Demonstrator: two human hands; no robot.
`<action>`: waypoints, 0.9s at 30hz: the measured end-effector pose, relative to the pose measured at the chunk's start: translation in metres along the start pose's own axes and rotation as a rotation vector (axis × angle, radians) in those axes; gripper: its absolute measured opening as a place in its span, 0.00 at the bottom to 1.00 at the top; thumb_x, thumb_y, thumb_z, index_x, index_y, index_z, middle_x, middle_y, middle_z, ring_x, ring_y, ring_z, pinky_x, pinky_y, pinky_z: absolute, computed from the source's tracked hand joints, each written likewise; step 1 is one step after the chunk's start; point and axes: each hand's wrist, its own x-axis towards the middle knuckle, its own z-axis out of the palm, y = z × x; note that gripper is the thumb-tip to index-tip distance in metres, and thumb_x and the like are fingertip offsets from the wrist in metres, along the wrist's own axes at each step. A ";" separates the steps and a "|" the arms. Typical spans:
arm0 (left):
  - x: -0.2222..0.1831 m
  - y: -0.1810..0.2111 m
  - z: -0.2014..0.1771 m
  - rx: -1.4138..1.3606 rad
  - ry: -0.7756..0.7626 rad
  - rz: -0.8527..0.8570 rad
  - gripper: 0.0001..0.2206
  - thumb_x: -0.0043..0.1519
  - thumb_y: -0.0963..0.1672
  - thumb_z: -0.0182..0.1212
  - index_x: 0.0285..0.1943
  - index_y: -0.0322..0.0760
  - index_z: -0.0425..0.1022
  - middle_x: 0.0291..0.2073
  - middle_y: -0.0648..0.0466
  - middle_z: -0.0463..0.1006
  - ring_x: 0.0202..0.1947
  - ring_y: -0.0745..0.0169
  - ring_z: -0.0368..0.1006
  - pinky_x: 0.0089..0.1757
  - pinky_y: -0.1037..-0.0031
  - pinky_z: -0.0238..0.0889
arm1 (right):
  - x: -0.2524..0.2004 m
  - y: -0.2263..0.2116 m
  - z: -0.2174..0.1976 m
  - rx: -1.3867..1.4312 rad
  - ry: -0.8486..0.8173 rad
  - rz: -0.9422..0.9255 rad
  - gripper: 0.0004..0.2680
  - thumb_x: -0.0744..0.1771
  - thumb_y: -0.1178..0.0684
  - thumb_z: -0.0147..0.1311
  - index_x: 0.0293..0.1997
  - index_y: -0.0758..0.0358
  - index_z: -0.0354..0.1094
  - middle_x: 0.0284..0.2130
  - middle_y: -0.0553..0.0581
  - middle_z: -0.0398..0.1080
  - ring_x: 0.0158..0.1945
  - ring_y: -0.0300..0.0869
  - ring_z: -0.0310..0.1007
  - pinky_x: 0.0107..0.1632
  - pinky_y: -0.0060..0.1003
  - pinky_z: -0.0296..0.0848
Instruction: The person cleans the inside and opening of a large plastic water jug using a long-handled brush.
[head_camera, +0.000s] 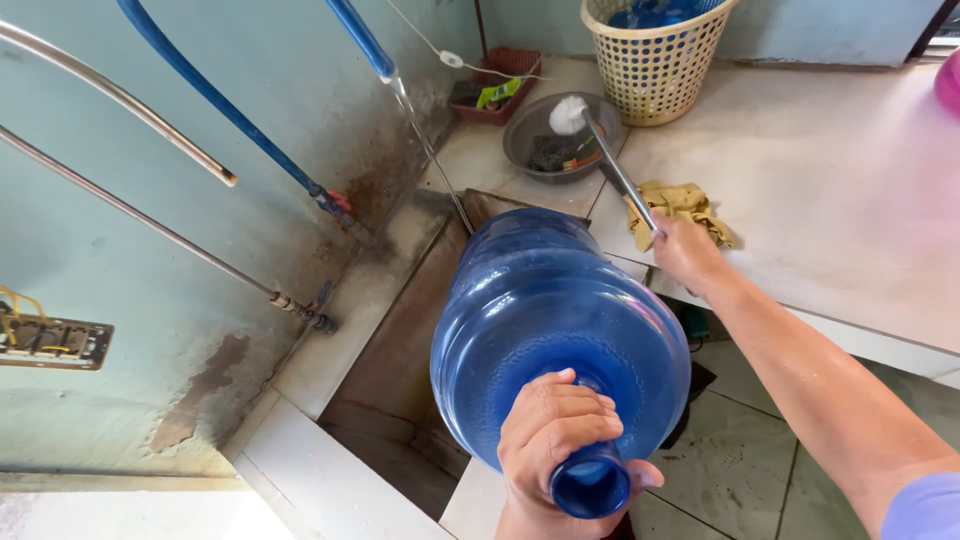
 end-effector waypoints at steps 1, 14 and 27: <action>-0.001 0.002 0.002 0.003 -0.004 0.009 0.19 0.51 0.48 0.83 0.43 0.40 0.77 0.36 0.55 0.82 0.42 0.60 0.84 0.57 0.62 0.72 | 0.000 -0.003 -0.003 0.007 0.007 -0.002 0.19 0.71 0.50 0.44 0.73 0.50 0.57 0.37 0.71 0.75 0.39 0.60 0.77 0.43 0.53 0.74; -0.011 0.011 0.007 0.084 0.006 0.042 0.21 0.49 0.46 0.83 0.46 0.39 0.76 0.40 0.53 0.82 0.46 0.56 0.82 0.60 0.58 0.69 | -0.003 0.008 0.008 0.055 0.060 -0.084 0.19 0.70 0.52 0.46 0.73 0.54 0.60 0.35 0.71 0.75 0.38 0.59 0.76 0.44 0.51 0.73; 0.053 -0.017 0.074 0.198 -0.097 0.127 0.17 0.50 0.44 0.79 0.44 0.43 0.75 0.42 0.55 0.79 0.49 0.49 0.76 0.58 0.62 0.68 | -0.240 0.099 -0.091 1.638 -0.405 0.158 0.16 0.72 0.53 0.39 0.70 0.59 0.57 0.29 0.46 0.61 0.20 0.26 0.54 0.19 0.23 0.57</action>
